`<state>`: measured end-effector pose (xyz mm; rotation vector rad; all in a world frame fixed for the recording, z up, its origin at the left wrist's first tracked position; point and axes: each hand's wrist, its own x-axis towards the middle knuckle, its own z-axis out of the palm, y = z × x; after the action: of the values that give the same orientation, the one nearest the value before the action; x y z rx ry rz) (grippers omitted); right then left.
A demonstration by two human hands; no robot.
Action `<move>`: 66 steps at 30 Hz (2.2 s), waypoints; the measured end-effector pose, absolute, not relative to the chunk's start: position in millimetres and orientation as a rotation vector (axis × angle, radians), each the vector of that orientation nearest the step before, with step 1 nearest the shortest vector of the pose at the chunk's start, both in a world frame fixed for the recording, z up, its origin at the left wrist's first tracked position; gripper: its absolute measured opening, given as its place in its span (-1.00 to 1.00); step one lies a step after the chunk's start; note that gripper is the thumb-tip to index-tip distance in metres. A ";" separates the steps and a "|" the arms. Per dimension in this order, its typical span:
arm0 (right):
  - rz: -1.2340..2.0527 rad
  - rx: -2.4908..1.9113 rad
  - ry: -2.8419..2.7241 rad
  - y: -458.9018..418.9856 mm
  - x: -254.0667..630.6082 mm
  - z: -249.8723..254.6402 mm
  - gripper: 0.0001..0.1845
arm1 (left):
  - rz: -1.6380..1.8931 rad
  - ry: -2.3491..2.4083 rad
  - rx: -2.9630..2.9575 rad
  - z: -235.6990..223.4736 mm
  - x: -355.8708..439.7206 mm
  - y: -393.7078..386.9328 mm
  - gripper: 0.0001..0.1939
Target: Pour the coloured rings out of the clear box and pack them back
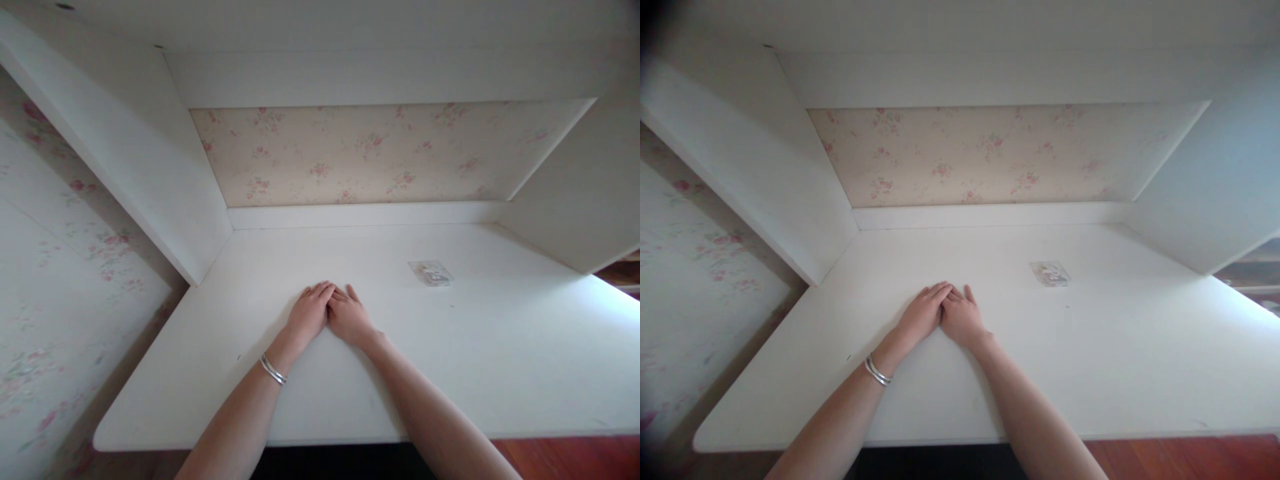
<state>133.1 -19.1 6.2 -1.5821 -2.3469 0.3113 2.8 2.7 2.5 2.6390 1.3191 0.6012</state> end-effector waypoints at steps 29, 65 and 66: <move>0.294 -1.551 -2.328 -19.8 133.3 4.0 -0.47 | 0.600 1.317 2.644 -1.2 1.9 3.5 -0.55; 0.388 -1.471 -1.677 -12.1 177.3 0.8 -0.58 | 0.980 1.309 2.083 -6.1 18.9 -0.2 -0.01; 0.417 -1.438 -1.682 -15.3 169.4 1.0 -0.58 | 1.035 1.309 2.033 -6.3 19.1 0.3 -0.02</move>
<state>169.4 -15.3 1.0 -1.4377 -1.6817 0.4170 19.1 0.3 -6.3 2.0333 1.3094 1.0352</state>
